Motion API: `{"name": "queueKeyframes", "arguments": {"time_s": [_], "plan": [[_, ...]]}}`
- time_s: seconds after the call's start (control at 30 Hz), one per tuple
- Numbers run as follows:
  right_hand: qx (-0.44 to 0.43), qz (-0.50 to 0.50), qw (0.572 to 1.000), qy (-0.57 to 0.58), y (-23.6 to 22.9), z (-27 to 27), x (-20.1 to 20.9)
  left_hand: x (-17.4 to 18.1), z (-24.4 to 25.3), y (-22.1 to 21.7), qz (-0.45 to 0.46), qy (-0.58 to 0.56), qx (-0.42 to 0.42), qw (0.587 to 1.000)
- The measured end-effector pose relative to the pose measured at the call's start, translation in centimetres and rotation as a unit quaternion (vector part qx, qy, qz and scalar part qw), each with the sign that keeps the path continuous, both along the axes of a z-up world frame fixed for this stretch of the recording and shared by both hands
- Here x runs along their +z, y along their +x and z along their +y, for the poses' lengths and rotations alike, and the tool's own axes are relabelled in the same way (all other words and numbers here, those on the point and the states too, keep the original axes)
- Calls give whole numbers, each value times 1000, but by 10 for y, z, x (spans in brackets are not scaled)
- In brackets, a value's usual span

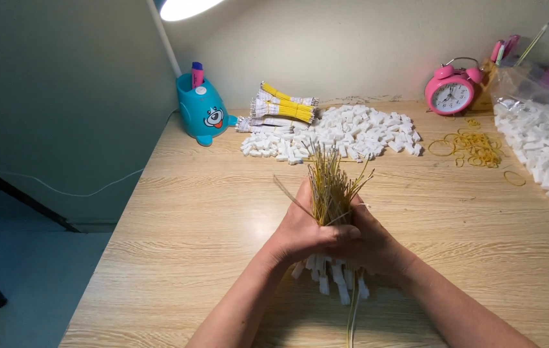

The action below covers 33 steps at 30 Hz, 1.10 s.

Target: The person inserts white plastic connectors onto the ends of yellow wires, then gathers the completed wires into a bundle and secures them with a rubber band. The person then opens a small foil packet containing metal pins and begins inserting them into the connectors.

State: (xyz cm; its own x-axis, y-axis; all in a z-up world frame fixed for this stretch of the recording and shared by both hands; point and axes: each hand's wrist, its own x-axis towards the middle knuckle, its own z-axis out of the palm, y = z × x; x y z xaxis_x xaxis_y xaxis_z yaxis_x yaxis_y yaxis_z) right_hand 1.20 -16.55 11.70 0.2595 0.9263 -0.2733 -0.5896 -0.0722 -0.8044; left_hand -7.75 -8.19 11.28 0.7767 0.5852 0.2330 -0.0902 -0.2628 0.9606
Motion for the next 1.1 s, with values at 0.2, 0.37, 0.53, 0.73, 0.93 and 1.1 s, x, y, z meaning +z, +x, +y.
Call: {"name": "queueKeyframes", "arguments": {"time_s": [0.2, 0.37, 0.53, 0.73, 0.93, 1.1], "plan": [[54, -350, 914, 197, 34, -1, -47, -13, 3, 20, -53, 16, -11, 998], [28, -437, 885, 157, 46, 9, -62, -12, 1, 14, -45, -39, 99, 993], [-27, -388, 907, 159, 41, 14, -89, -27, 6, 19, -82, -6, 166, 983], [2, -351, 903, 247, 48, -4, -25, -37, 27, 24, -165, -96, 204, 960], [-129, -143, 979, 64, 42, -22, -1, -6, 27, 11, -286, -266, 317, 864], [-123, -170, 978, -23, 16, -6, 27, -12, 24, 24, -396, -465, 284, 739]]}}
